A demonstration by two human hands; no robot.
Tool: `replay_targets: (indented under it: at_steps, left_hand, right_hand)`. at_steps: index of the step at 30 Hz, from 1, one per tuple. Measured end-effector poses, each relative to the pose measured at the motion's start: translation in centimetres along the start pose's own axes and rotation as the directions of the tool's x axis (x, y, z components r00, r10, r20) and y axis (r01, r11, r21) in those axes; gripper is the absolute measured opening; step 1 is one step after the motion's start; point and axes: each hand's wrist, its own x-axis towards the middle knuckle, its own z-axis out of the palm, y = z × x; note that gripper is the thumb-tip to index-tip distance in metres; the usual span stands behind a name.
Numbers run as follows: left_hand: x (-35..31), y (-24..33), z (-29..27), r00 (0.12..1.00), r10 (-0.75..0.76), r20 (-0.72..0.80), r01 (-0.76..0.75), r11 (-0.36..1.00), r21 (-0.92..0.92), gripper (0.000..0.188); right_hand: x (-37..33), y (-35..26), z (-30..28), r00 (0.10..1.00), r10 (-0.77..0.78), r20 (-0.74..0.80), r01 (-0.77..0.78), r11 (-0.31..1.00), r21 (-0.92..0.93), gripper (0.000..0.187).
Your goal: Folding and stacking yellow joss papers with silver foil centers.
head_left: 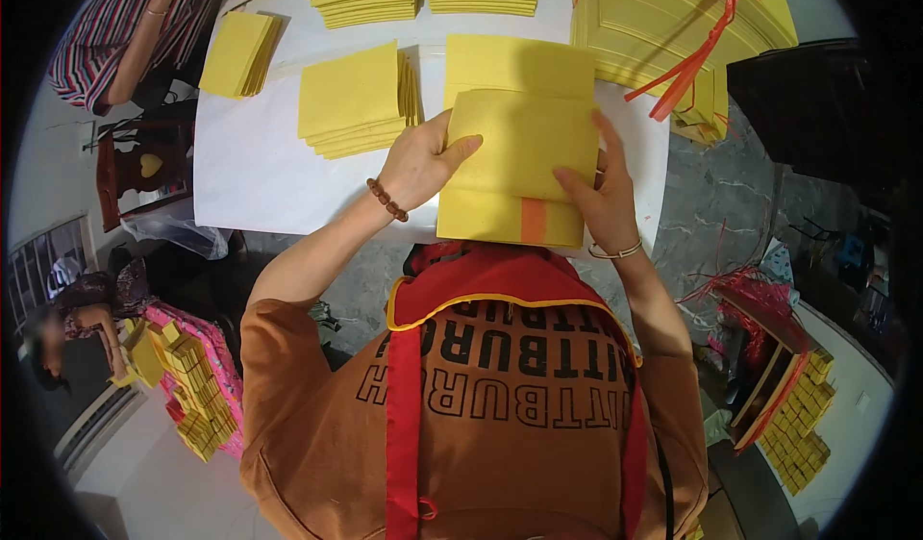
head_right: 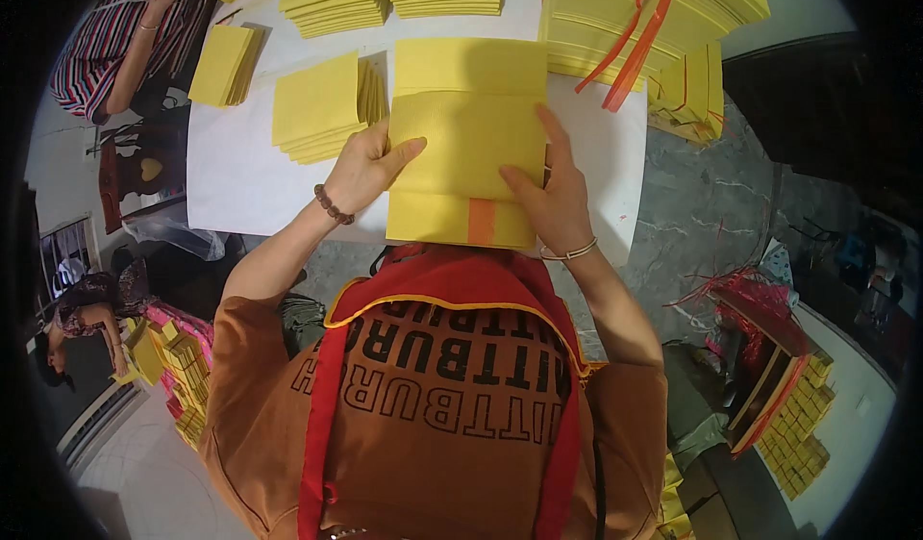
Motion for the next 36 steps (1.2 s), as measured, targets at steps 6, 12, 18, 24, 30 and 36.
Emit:
replay_targets:
  at_steps: [6, 12, 18, 24, 30, 36]
  left_hand:
    - [0.6, 1.3, -0.3, 0.975, -0.219, 0.046, 0.207, 0.960, 0.187, 0.032]
    - [0.7, 0.9, -0.2, 0.983, -0.184, -0.001, 0.182, 0.975, 0.128, 0.030]
    - [1.3, -2.3, 0.7, 0.998, -0.053, -0.019, 0.044, 0.943, -0.331, 0.034]
    - [-1.0, 0.9, 0.0, 0.989, -0.142, -0.045, 0.116, 0.924, -0.365, 0.060]
    - [-0.9, 0.6, -0.2, 0.993, -0.114, -0.040, 0.108, 0.986, -0.124, 0.053]
    - [-0.9, 1.7, -0.9, 0.993, -0.117, 0.009, 0.116, 0.988, 0.098, 0.032]
  right_hand:
    - [0.4, 1.3, 0.1, 0.995, -0.085, -0.047, 0.077, 0.986, -0.151, 0.055]
    - [0.3, 1.1, 1.2, 0.981, -0.094, -0.172, 0.063, 0.982, -0.177, 0.051]
    - [0.2, 0.8, 1.6, 0.971, -0.103, -0.216, 0.060, 0.979, -0.197, 0.050]
    - [0.4, 0.6, 1.8, 0.970, -0.095, -0.223, 0.039, 0.970, -0.242, 0.048]
    - [0.3, 1.0, 2.0, 0.956, -0.131, -0.263, 0.077, 0.975, -0.208, 0.045]
    - [0.5, 1.4, 2.0, 0.948, -0.173, -0.266, 0.094, 0.954, -0.285, 0.045]
